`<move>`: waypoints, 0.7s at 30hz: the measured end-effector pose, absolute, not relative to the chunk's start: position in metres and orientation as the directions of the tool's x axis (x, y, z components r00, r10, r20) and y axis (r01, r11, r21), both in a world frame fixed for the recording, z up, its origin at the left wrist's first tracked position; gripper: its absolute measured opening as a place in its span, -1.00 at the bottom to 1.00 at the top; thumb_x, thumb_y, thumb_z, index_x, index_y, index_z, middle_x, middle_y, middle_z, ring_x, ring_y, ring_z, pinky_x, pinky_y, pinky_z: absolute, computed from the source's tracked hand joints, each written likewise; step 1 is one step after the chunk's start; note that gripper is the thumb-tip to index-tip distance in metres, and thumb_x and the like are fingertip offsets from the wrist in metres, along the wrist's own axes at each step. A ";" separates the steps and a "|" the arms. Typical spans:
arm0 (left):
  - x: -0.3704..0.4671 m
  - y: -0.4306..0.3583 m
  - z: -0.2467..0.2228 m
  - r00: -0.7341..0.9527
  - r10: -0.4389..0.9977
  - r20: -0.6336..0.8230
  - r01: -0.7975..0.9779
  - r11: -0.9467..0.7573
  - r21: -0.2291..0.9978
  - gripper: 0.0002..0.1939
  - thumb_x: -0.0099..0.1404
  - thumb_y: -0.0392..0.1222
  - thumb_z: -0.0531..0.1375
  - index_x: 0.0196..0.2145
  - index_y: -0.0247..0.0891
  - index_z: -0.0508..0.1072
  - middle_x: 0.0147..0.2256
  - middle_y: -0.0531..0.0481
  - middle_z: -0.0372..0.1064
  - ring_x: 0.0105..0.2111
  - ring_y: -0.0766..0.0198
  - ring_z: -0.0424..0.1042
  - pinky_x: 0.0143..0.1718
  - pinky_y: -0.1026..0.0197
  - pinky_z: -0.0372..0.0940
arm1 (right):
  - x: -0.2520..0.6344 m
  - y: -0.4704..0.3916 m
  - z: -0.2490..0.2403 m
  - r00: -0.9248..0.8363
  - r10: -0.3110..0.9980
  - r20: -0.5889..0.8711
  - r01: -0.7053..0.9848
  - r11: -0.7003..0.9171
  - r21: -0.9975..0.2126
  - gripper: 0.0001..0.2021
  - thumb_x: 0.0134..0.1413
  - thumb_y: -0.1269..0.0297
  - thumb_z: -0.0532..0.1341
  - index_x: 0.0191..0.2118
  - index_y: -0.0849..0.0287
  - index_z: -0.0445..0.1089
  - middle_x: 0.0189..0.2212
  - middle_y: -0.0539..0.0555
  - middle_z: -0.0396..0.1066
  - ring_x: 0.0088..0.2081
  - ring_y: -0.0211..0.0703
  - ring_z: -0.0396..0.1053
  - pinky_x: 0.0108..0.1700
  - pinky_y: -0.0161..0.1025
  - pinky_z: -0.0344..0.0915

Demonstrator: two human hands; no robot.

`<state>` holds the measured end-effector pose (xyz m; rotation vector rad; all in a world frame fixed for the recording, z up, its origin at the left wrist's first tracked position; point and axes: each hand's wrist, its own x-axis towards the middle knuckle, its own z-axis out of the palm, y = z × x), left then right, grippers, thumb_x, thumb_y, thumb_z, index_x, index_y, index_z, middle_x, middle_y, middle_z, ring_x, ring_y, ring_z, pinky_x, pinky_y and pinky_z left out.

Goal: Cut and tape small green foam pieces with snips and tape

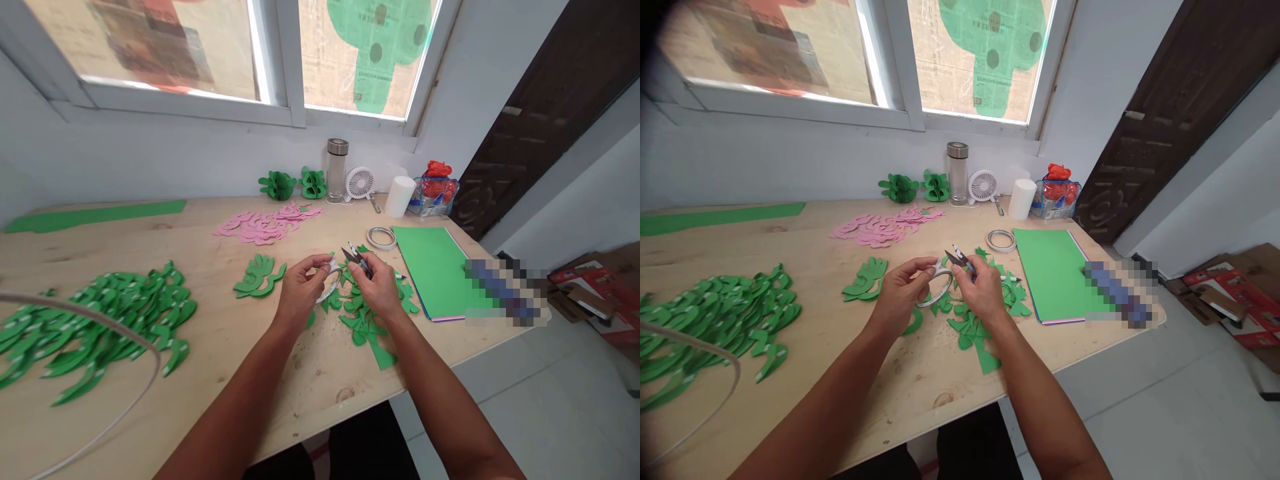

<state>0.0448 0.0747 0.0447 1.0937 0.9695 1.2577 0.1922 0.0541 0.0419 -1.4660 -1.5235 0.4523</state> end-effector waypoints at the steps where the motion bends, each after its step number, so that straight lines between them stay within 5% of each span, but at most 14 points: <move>1: 0.045 0.075 0.044 0.079 0.996 0.036 -0.233 -0.016 0.972 -0.70 -0.02 -0.14 0.29 -0.30 -0.30 0.51 -0.49 0.11 0.24 -0.72 0.57 0.02 -0.70 0.39 -0.11 | 0.192 0.054 0.042 0.162 0.917 0.364 0.571 0.213 -0.793 -0.75 0.06 0.10 0.14 -0.33 0.19 0.38 -0.61 -0.11 0.16 -0.56 -0.32 0.10 -0.49 -0.36 0.03; 21: 0.047 0.077 0.046 -0.113 0.992 0.062 -0.242 -0.088 0.966 -0.49 0.00 -0.12 0.30 -0.06 -0.35 0.47 -0.38 -0.03 0.42 -0.70 0.58 0.01 -0.73 0.40 -0.06 | 0.197 0.056 0.044 0.297 0.875 0.383 0.458 0.221 -0.861 -0.73 0.05 0.05 0.13 -0.36 0.18 0.35 -0.59 -0.08 0.18 -0.52 -0.30 0.12 -0.47 -0.36 0.06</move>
